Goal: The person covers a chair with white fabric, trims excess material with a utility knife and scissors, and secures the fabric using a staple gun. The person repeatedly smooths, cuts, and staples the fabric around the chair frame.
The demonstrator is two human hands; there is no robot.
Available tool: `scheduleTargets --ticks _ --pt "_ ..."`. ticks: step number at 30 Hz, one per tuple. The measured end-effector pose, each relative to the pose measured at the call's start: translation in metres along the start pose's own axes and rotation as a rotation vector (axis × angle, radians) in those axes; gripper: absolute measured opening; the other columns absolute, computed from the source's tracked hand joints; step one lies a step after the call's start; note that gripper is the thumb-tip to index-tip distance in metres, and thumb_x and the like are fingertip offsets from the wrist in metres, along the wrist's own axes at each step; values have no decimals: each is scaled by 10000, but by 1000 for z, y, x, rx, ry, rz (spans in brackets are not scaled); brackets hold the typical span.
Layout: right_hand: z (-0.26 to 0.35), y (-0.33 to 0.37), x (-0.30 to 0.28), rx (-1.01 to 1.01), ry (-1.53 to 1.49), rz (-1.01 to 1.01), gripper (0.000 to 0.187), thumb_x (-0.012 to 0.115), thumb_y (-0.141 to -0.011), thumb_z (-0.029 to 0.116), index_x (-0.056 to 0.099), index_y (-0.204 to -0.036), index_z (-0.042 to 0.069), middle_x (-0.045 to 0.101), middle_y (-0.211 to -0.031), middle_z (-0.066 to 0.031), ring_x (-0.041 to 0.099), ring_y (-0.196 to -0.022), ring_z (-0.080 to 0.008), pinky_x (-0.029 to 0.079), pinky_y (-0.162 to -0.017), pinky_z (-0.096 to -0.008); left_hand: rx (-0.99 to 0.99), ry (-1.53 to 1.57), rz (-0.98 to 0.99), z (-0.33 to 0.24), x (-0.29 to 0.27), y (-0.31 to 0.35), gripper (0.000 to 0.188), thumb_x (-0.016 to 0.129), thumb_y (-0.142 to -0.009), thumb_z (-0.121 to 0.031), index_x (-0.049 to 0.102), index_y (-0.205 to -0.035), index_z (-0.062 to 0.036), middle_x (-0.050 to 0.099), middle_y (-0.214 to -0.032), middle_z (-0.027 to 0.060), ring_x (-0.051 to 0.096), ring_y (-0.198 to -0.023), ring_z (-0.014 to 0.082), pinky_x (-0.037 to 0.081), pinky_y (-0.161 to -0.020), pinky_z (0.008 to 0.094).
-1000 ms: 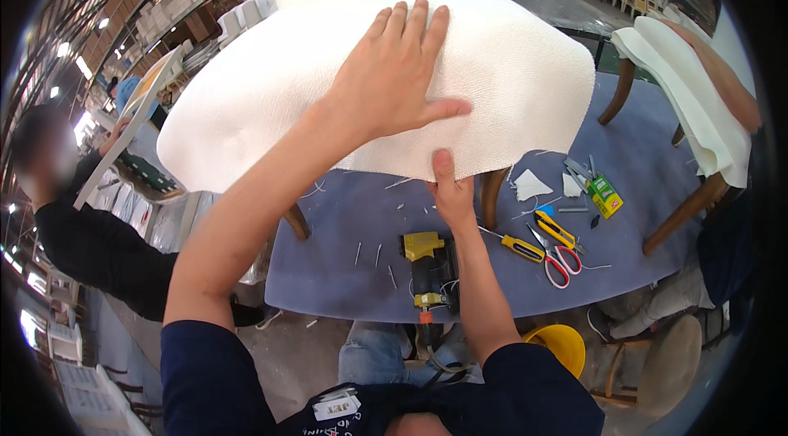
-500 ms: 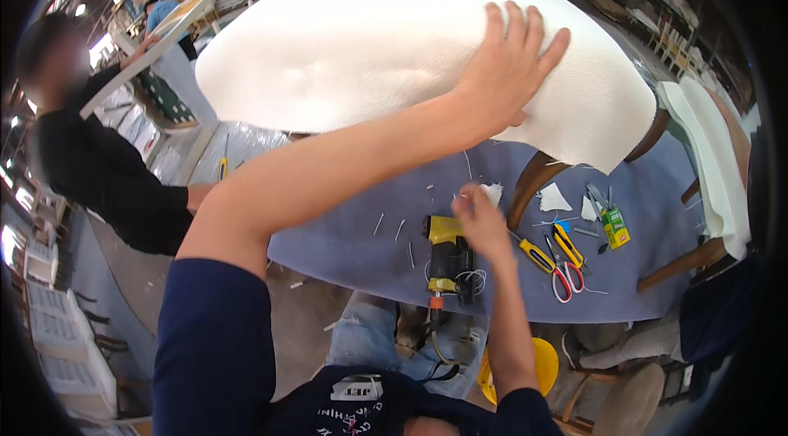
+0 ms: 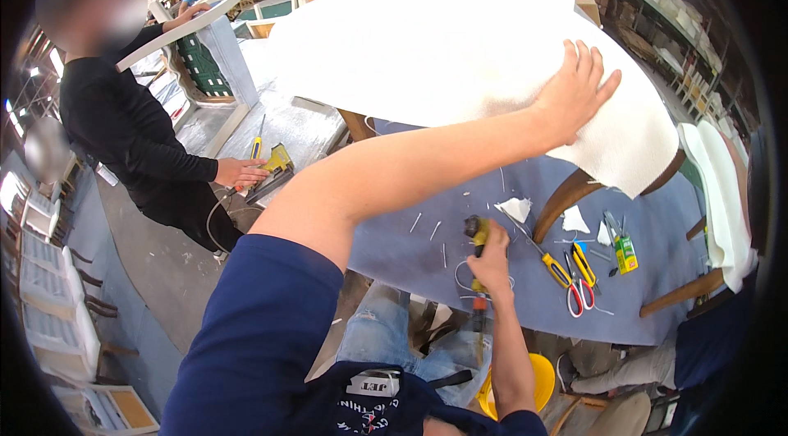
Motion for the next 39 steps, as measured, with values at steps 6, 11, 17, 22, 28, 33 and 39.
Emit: scheduleTargets --ticks 6,11,17,22,28,33,39 --pt "79 -20 -158 256 -777 -194 369 725 -875 58 557 -1198 -1 628 -844 -22 555 -606 -72 452 -506 -238 1 29 22 4 17 6 1187 812 -658 -622 284 -1551 -43 454 -1442 280 463 -1303 444 361 -1064 590" --pt "108 -44 -226 111 -873 -643 219 708 -923 86 637 -1090 -38 657 -830 -34 574 -578 -74 472 -499 -237 -23 87 -56 8 18 9 1230 867 -590 -569 294 -1541 -42 492 -1405 242 504 -1277 401 409 -1038 555" --pt "95 -80 -235 96 -685 -613 296 730 -896 110 601 -1088 -75 704 -879 -112 653 -716 -147 521 -668 -295 -24 101 -59 5 12 -2 1230 908 -538 -499 320 -1526 -61 511 -1371 221 507 -1249 400 405 -1042 538" --pt "96 -95 -224 13 -580 -633 361 723 -886 120 567 -1135 -90 716 -960 -186 711 -882 -271 531 -808 -342 -14 175 -92 8 16 1 1232 944 -505 -417 334 -1519 -73 503 -1377 218 510 -1244 391 411 -1020 533" --pt "91 -94 -227 44 -670 -606 355 705 -884 113 587 -1158 -78 711 -1012 -188 711 -931 -255 532 -814 -340 -20 190 -108 11 18 2 1238 952 -496 -412 337 -1520 -87 504 -1379 210 518 -1239 386 415 -1017 539" --pt "87 -101 -227 0 -655 -654 293 700 -875 99 639 -1118 -53 698 -1039 -182 704 -905 -280 529 -819 -353 -20 176 -104 7 15 -4 1227 952 -509 -403 333 -1521 -89 499 -1385 211 516 -1241 391 417 -1016 539" --pt "92 -99 -217 -100 -553 -678 267 695 -867 100 668 -1096 -34 682 -1013 -188 675 -857 -346 521 -827 -391 -2 169 -122 10 16 2 1205 947 -532 -392 329 -1520 -87 498 -1387 206 519 -1239 389 425 -1016 525"
Point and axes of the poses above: each hand's wrist, its own y-axis away from the middle knuckle, its own x-axis out of the palm, z = x × y, the point moved 3 cm from there along -y, towards the middle knuckle
